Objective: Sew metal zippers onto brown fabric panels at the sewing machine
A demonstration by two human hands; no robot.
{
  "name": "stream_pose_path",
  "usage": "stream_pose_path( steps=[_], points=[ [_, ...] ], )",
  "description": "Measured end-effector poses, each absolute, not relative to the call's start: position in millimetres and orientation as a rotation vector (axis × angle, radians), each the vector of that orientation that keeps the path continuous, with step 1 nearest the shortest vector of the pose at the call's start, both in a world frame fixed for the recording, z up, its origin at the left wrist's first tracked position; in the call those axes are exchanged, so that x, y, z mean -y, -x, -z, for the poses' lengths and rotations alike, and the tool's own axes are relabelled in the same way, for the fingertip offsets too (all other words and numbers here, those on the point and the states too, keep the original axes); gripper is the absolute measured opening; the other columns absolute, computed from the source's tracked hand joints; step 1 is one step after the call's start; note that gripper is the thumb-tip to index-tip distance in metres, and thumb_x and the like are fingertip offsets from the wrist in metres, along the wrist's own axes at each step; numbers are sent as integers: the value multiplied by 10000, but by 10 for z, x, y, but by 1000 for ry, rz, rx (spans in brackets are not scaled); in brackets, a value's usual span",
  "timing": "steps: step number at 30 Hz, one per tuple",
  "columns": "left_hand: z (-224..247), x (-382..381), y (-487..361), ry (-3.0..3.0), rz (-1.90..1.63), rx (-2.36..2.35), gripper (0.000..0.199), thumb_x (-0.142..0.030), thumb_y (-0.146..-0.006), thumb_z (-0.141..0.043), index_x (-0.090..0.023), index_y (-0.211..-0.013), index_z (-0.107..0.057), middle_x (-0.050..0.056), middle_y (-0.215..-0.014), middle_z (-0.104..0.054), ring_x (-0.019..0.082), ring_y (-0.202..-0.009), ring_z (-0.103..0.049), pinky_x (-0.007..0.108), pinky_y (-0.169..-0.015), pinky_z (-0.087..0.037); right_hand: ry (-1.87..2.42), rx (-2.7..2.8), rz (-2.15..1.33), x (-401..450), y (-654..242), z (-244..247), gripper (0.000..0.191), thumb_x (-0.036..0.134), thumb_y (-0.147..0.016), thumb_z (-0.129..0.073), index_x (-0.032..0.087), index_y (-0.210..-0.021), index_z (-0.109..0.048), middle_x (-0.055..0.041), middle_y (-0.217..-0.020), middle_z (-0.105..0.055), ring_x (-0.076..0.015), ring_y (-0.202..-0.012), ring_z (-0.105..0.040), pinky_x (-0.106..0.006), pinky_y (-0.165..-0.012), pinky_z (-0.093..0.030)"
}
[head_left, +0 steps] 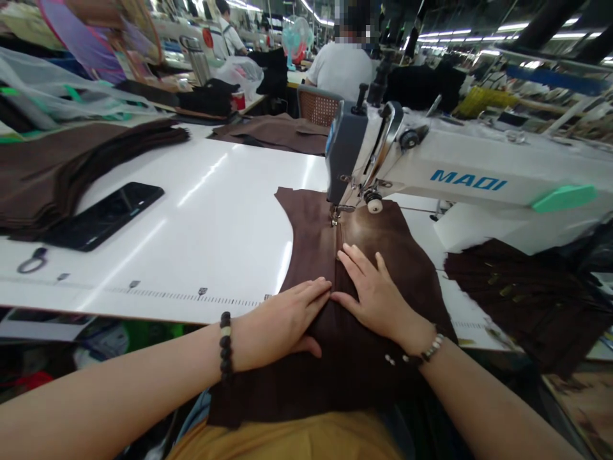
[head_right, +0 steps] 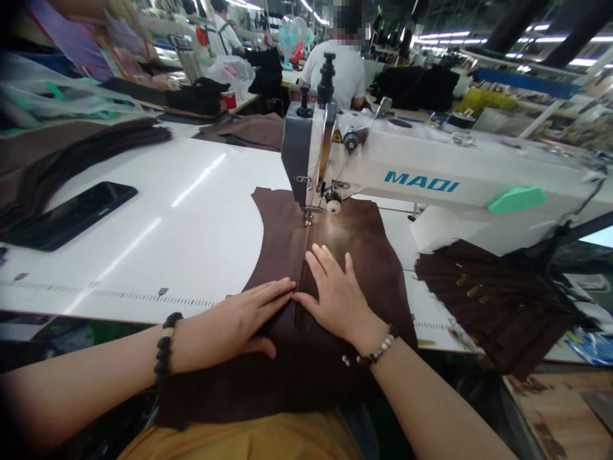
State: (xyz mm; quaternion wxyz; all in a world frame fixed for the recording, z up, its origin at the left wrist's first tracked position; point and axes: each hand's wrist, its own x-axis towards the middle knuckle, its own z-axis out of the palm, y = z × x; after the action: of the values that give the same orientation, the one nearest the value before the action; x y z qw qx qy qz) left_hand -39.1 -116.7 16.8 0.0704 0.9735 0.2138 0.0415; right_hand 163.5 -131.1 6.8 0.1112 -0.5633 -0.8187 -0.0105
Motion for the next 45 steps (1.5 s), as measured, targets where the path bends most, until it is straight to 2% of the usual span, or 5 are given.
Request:
stream_pose_path(
  steps=[8, 15, 26, 36, 45],
  points=[
    [-82, 1197, 286, -2950, -333, -686, 745, -511, -702, -637, 19, -1191, -453, 213, -1258, -448, 270, -1161, -448, 329, -984, -390, 1609, 2487, -129, 1306, -1735, -34, 531, 359, -849, -433, 117, -1314, -348, -131, -1368, -342, -228, -1282, -280, -536, -1040, -213],
    [-48, 1196, 233, -3038, -291, -582, 648, -481, -778, -574, 29, -1168, -488, 207, -1251, -462, 287, -1178, -430, 338, -1005, -373, 1545, 2558, -119, 1285, -1809, -27, 453, 263, -882, -362, 123, -1313, -346, -115, -1370, -343, -217, -1282, -279, -539, -1034, -232],
    [-135, 1170, 233, -3008, -230, -507, 433, -415, -844, -517, -86, -1122, -566, 197, -1246, -472, 289, -1177, -436, 383, -965, -417, 1514, 2605, -99, 1278, -1838, -30, 450, 185, -880, -329, 130, -1326, -325, -104, -1355, -364, -215, -1291, -265, -544, -1027, -259],
    [-159, 1095, 251, -2926, -275, -469, 422, -398, -858, -504, -74, -1122, -563, 204, -1246, -469, 296, -1180, -429, 385, -970, -414, 1468, 2536, -65, 1270, -1833, 22, 447, 180, -864, -358, 97, -1303, -351, -128, -1344, -381, -219, -1283, -288, -537, -1026, -283],
    [-110, 984, 249, -2893, -290, -500, 430, -375, -815, -581, -69, -1117, -559, 204, -1251, -466, 303, -1190, -416, 396, -992, -389, 1567, 2477, -29, 1189, -1756, 15, 412, 179, -867, -354, 101, -1267, -415, -136, -1276, -445, -233, -1244, -344, -523, -1018, -301]
  ],
)
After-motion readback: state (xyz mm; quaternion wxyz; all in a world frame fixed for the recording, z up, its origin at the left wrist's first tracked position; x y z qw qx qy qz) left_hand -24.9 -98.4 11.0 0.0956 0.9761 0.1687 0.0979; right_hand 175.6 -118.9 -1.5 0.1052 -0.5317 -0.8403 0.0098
